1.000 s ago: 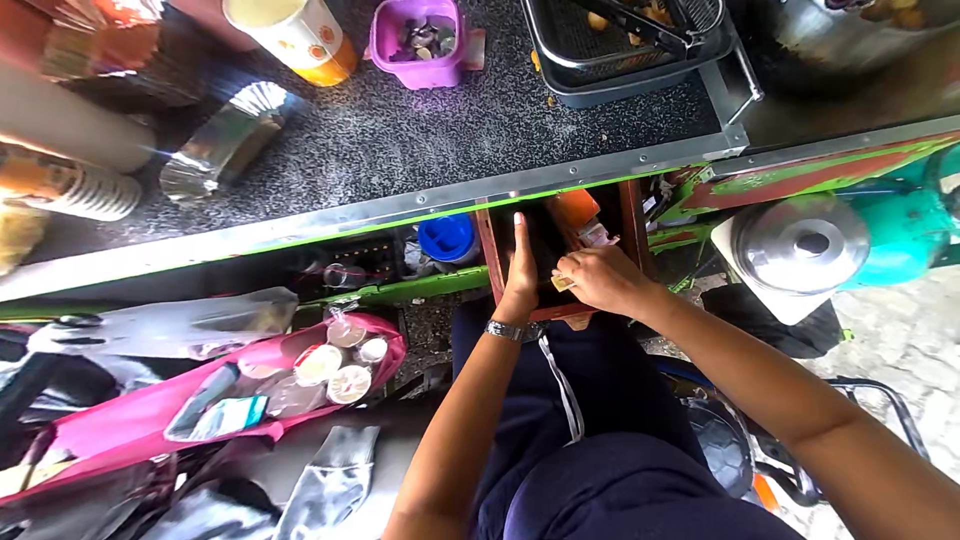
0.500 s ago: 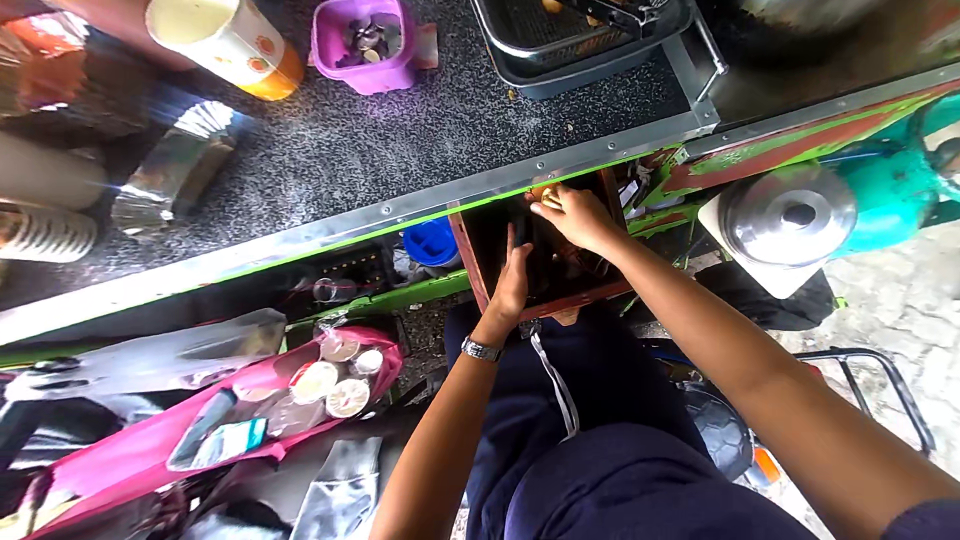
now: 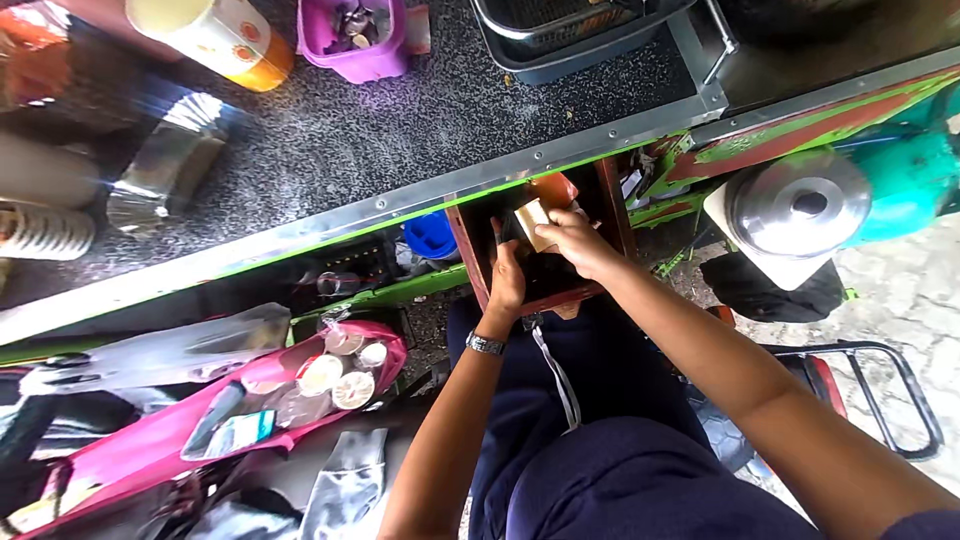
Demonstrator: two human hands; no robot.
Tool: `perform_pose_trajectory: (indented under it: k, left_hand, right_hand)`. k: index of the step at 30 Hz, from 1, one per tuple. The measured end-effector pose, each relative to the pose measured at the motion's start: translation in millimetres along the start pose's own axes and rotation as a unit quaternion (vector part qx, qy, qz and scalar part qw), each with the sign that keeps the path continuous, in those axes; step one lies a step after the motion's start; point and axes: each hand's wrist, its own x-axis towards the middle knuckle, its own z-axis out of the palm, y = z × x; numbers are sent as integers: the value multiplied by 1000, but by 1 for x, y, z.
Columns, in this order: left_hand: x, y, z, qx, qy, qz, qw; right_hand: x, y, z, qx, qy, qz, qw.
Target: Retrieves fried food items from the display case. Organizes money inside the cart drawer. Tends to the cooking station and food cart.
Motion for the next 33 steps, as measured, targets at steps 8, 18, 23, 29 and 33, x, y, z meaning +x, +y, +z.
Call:
perform_pose_trajectory:
  k: [8,18,23,29,33]
  left_hand:
    - [1,-5,4,-40,39,34,998]
    - [11,-1,9,-19,34,-18,999]
    - [18,-9,10,-90,-7,-16,996]
    - [30,3,7,-84,-1,-16,996]
    - [33,7,8,-30,-46,29,998]
  right_hand:
    - [2,-10,9,-212,64,-121,968]
    - [31,8,4,-422,-116,-104,893]
    - [43,-1,-11,-429,-132,-155,880]
    - [51,-22,-34,-196,-95,-150,964]
    - [63,-18,-38,-202,-158,-126,958]
